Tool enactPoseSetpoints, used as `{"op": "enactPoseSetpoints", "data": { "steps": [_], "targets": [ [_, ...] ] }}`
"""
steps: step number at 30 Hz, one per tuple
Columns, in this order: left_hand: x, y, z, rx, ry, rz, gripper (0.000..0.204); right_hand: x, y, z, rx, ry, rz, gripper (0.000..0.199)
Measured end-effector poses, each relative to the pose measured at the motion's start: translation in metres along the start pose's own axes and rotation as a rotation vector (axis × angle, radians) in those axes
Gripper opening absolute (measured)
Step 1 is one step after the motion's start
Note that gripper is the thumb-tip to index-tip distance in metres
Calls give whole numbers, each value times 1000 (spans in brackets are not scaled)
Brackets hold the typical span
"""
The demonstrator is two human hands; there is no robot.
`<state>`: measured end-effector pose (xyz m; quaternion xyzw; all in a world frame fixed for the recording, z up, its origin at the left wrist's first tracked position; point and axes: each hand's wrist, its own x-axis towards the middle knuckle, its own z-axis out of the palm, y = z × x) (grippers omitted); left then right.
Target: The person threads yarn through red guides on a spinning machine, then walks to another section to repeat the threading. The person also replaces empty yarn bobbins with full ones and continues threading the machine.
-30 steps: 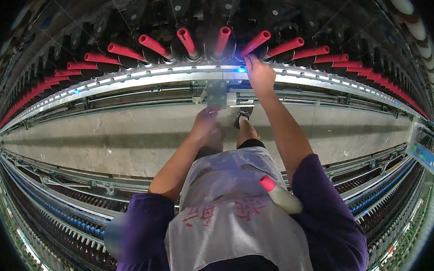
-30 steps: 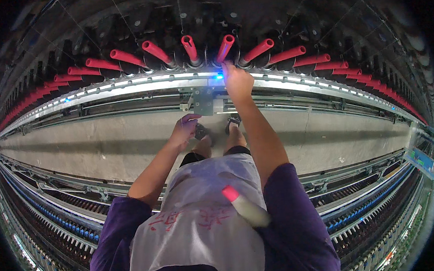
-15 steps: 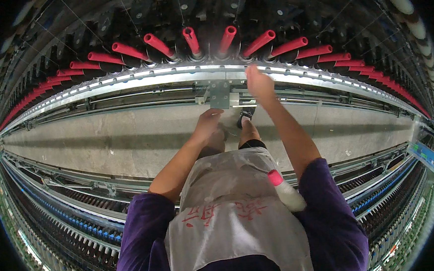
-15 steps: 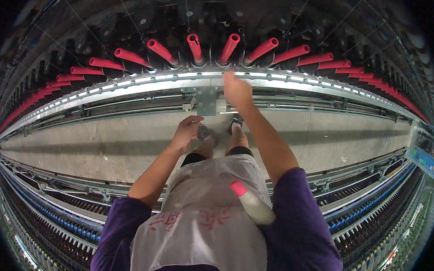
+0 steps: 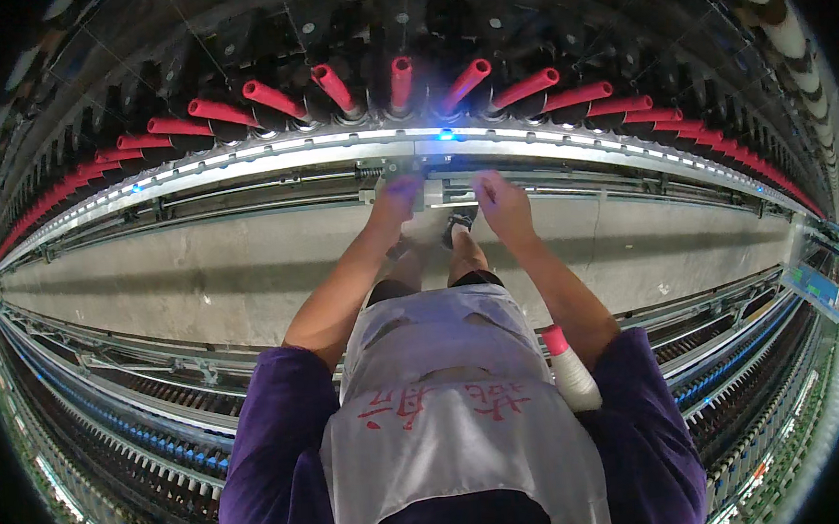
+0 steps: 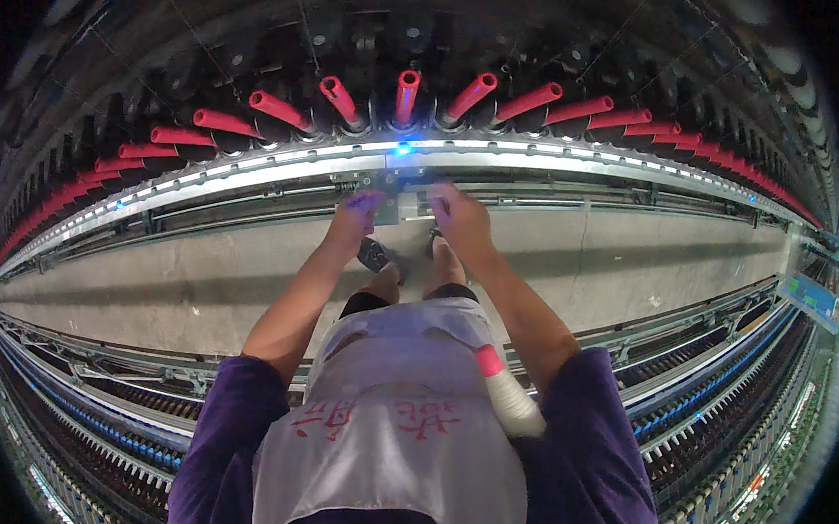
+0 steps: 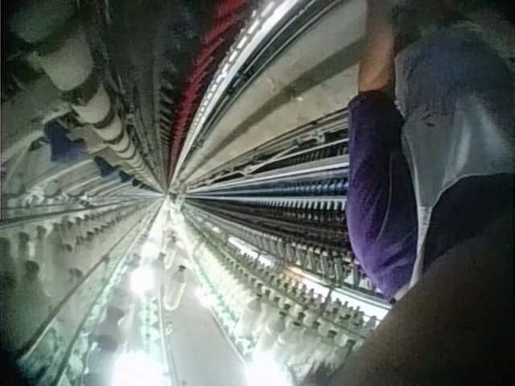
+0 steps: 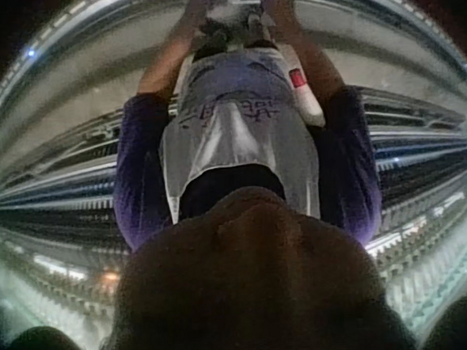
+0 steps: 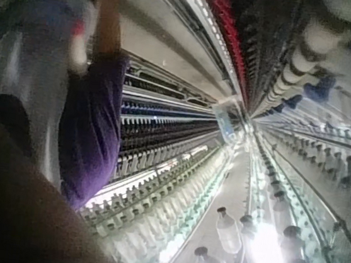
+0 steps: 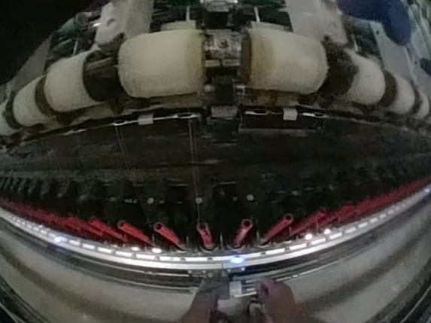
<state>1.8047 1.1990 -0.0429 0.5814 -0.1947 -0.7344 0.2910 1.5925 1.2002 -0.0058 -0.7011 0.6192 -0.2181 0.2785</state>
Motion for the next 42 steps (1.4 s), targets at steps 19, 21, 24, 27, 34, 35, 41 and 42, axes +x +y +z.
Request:
{"op": "enactPoseSetpoints", "data": {
  "steps": [19,21,24,27,34,35,41,42],
  "targets": [
    [-49,-23,-28,83,-15,4,19,99,-19,46,-447,400,-9,10],
    [-53,-21,-30,64,-18,-15,19,100,-20,47,-487,366,21,9],
    [-56,-19,-34,65,-38,13,19,102,-22,47,-420,421,3,10],
    [-56,-19,-38,59,-40,-3,18,96,-25,46,-418,447,-22,12],
    [-44,-22,-43,42,-6,8,17,44,-27,48,-134,291,55,9],
    [-41,-22,-43,67,1,3,17,38,-24,50,-99,289,-5,9],
    [-24,-16,-36,69,14,-45,17,18,-5,51,-106,85,58,12],
    [-20,-14,-33,84,21,-49,18,13,-6,48,-150,7,81,14]
  ]
}}
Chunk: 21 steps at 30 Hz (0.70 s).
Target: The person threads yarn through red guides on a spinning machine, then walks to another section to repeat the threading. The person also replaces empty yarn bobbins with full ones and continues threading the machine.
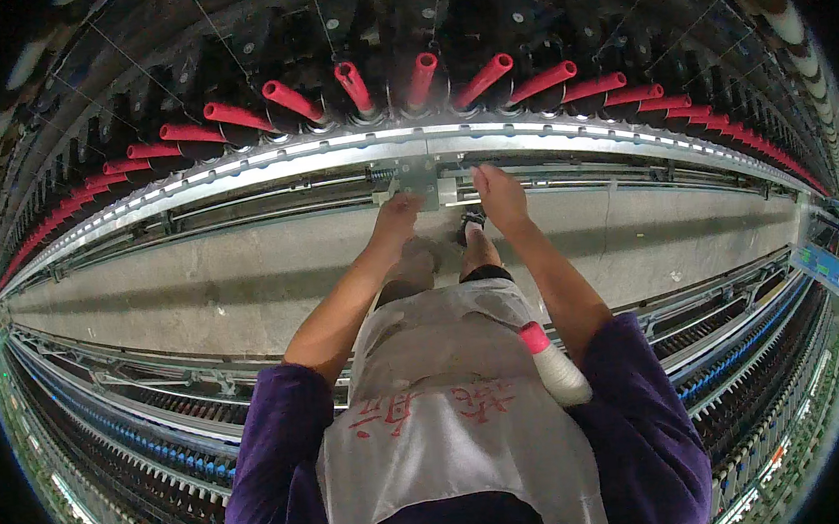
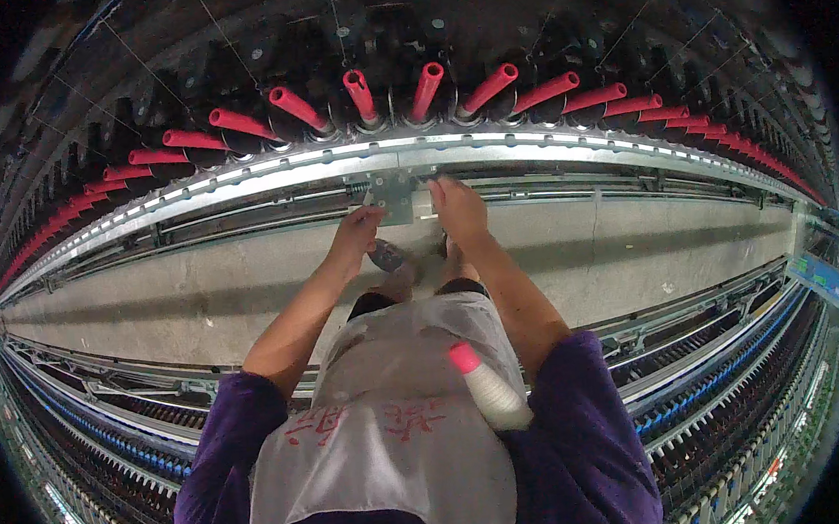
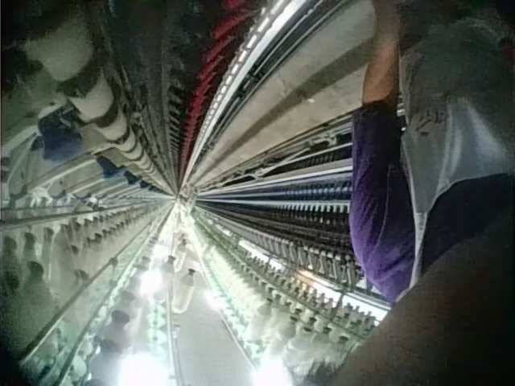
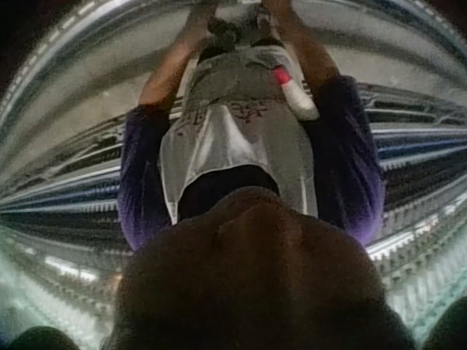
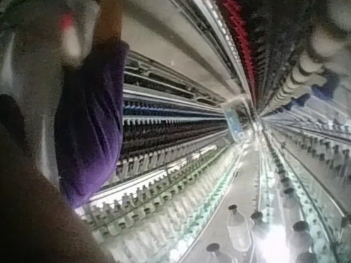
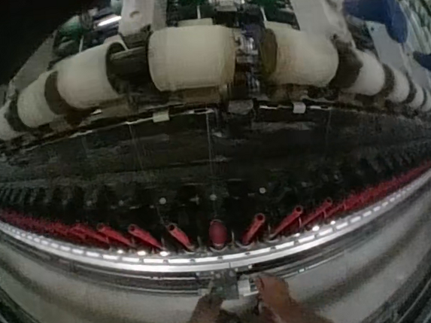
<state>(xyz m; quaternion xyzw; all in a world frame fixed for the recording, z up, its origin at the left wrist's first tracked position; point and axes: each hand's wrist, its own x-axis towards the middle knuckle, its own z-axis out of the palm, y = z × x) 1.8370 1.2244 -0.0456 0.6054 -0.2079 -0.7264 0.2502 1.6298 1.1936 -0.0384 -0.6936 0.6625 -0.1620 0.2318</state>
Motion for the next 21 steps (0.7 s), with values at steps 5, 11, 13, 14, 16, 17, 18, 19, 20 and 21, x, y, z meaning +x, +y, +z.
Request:
{"op": "enactPoseSetpoints", "data": {
  "steps": [5,11,13,14,16,17,18,19,20,21],
  "targets": [
    [42,20,26,53,76,172,24,-37,-26,-37,513,-346,201,22],
    [95,28,51,-82,117,143,22,-51,-43,-99,858,-742,100,18],
    [109,21,52,-151,109,110,24,-46,-25,-116,970,-700,351,23],
    [115,16,51,-190,97,111,25,-43,-12,-123,965,-615,379,20],
    [127,4,45,-215,94,79,27,-39,12,-130,920,-405,530,17],
    [132,-1,40,-200,104,46,27,-37,25,-131,1037,-359,492,17],
    [132,-8,33,-187,127,-39,27,-37,36,-132,1103,-323,511,17],
    [134,-12,28,120,224,129,27,-35,47,-132,1146,-319,570,18],
    [132,-15,23,363,247,347,27,-33,59,-133,1022,-308,469,20],
    [125,-18,21,299,174,240,27,-32,68,-133,893,-313,445,22]
  ]
}}
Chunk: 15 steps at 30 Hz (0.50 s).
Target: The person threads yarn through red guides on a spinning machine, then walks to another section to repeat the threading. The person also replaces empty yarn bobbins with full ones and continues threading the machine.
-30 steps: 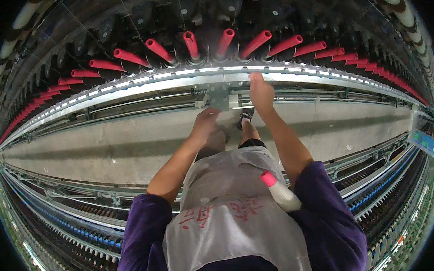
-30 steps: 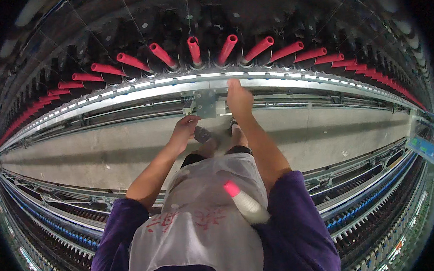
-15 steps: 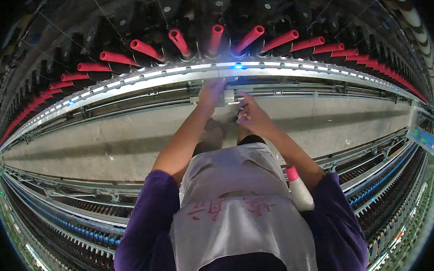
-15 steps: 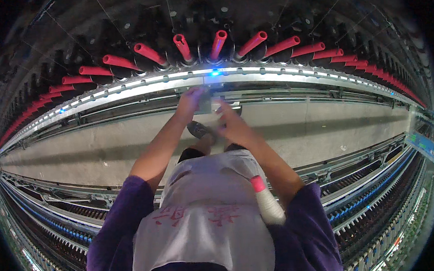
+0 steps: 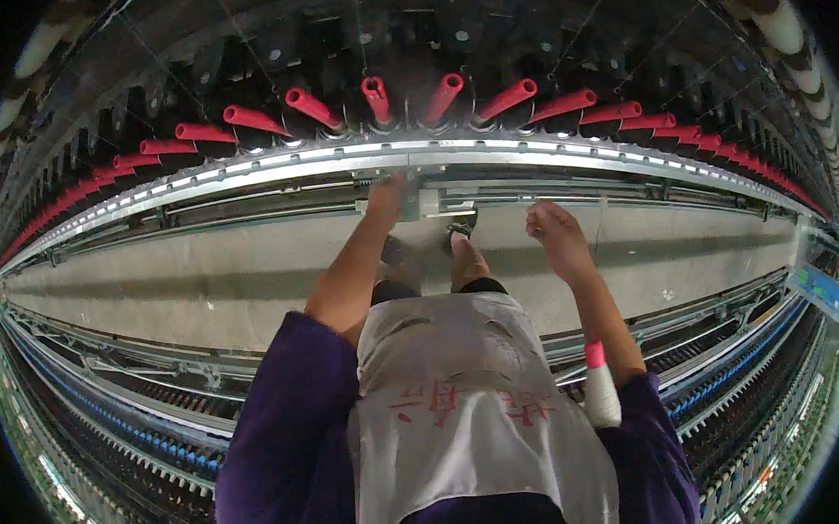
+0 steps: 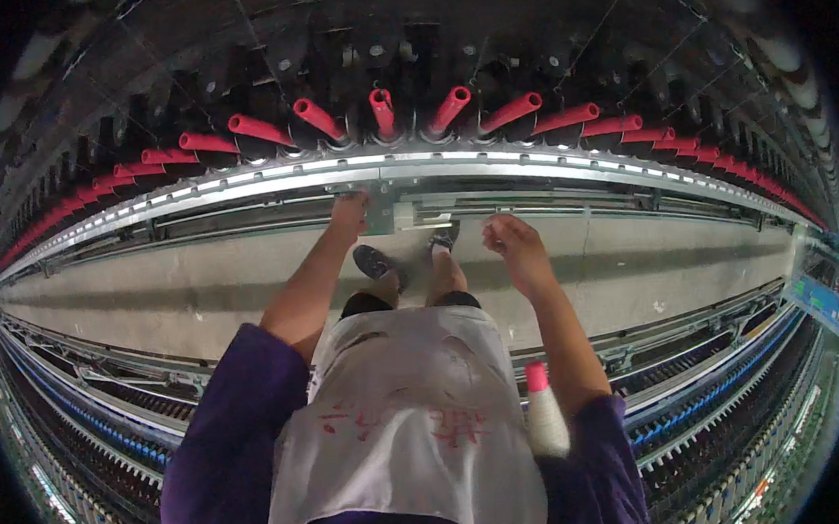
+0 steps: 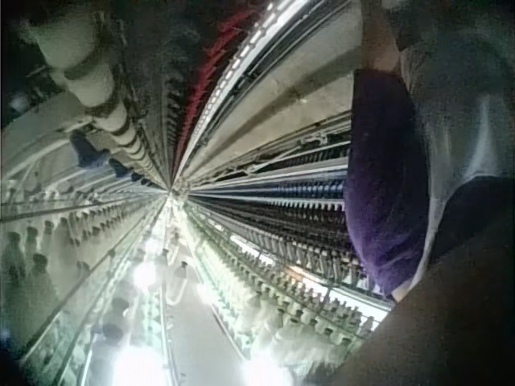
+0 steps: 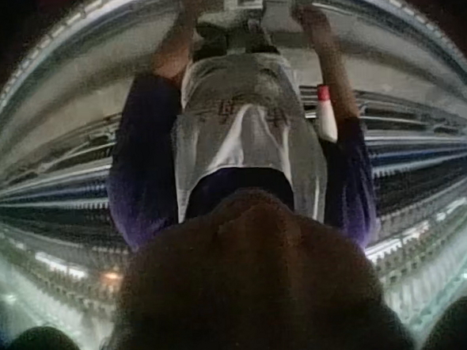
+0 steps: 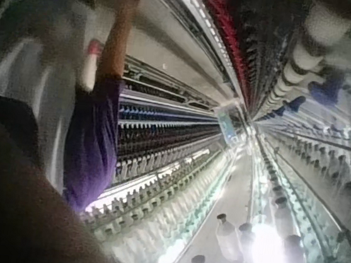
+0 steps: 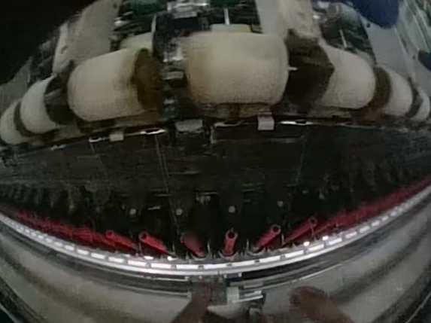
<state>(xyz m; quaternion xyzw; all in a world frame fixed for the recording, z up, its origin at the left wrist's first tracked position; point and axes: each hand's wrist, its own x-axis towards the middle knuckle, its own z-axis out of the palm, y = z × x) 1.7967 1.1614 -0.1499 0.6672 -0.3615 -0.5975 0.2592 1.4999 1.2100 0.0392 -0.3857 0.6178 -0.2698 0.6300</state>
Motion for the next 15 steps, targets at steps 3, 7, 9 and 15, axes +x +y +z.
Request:
{"op": "enactPoseSetpoints", "data": {
  "steps": [3,7,9,15],
  "targets": [
    [-50,3,-6,-256,-204,-234,21,5,10,-21,447,38,51,24],
    [-86,57,-25,-429,-553,-91,19,18,11,-56,664,50,-73,23],
    [-94,83,-32,-195,-496,22,15,24,6,-73,724,74,-94,23],
    [-83,117,-12,520,163,647,17,42,-10,-86,616,125,-82,28]
  ]
}}
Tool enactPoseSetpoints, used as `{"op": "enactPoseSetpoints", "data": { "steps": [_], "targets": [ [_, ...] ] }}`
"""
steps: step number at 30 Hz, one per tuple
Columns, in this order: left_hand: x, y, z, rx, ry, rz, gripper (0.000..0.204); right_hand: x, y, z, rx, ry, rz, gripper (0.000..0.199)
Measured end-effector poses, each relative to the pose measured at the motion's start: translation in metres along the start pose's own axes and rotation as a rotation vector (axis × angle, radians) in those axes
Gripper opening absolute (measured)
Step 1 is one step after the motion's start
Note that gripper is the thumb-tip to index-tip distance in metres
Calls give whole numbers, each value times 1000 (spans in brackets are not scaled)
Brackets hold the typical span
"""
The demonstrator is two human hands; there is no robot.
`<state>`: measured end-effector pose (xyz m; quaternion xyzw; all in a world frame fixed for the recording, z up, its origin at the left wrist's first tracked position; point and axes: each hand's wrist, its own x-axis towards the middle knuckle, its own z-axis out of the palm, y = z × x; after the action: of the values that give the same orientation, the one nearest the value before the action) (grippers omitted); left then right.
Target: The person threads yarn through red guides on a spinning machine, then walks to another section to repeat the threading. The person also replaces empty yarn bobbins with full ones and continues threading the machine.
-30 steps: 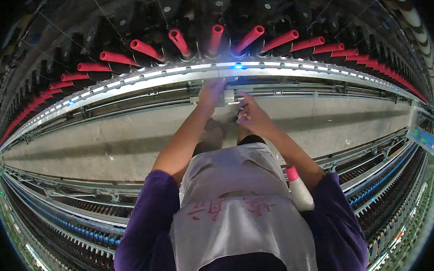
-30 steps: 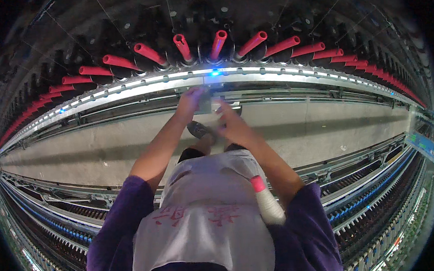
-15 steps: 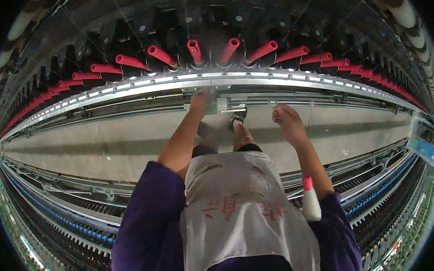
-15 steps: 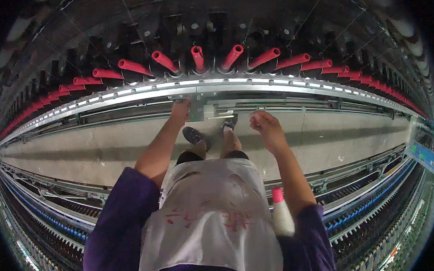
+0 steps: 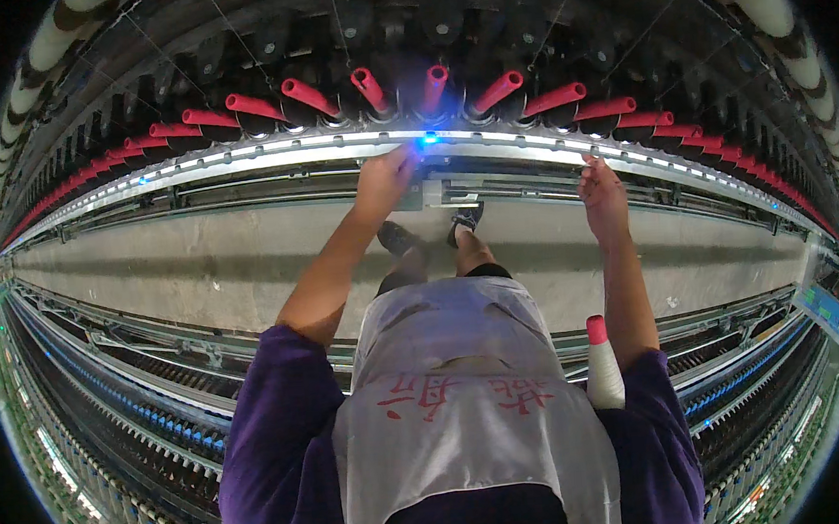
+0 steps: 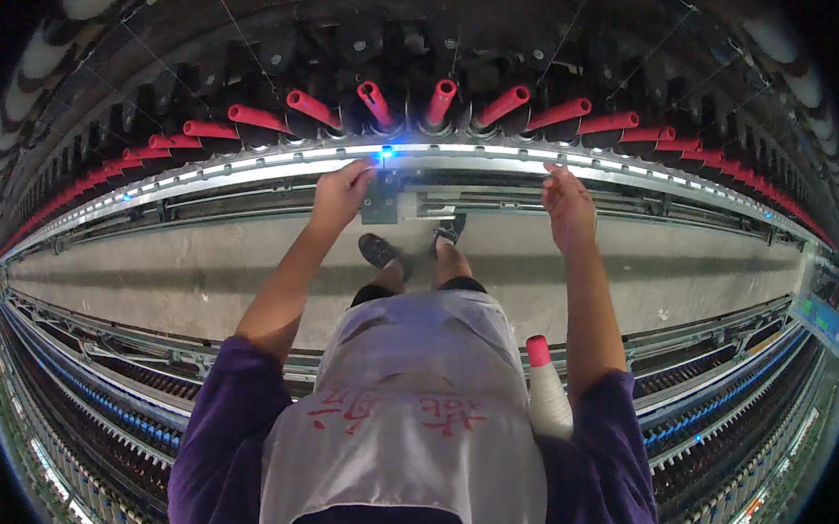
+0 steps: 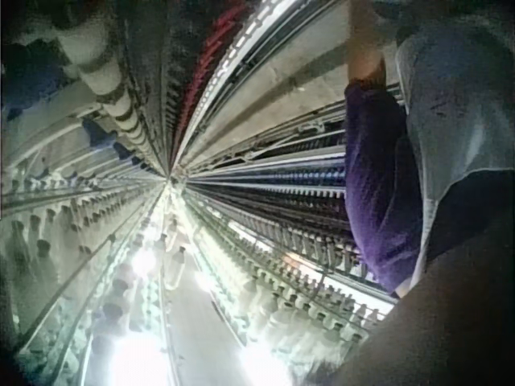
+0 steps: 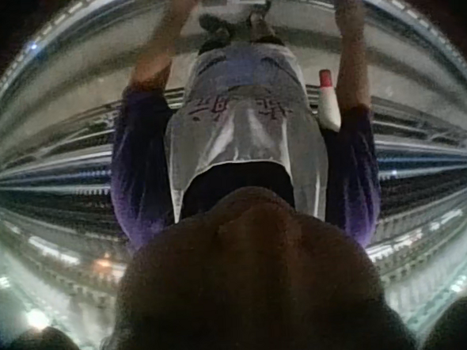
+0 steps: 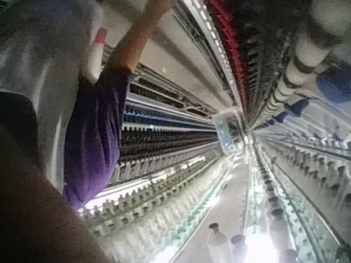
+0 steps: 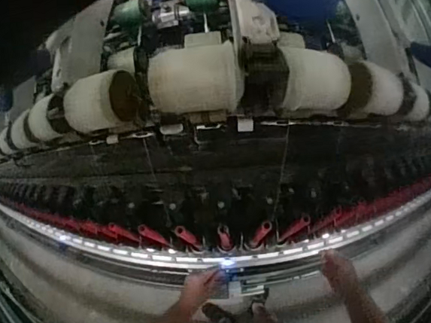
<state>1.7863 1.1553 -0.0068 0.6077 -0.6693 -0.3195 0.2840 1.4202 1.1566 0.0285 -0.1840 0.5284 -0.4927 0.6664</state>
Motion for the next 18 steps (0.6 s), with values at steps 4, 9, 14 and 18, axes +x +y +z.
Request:
{"op": "enactPoseSetpoints", "data": {
  "steps": [4,9,14,18],
  "targets": [
    [17,3,23,229,241,28,22,9,7,4,-183,107,64,29],
    [36,7,34,358,316,13,16,22,18,7,-293,147,128,31],
    [28,17,13,291,349,42,9,13,-7,32,-244,132,-41,34],
    [11,45,-30,-407,-71,-522,11,-25,-34,76,-437,-108,-233,38]
  ]
}}
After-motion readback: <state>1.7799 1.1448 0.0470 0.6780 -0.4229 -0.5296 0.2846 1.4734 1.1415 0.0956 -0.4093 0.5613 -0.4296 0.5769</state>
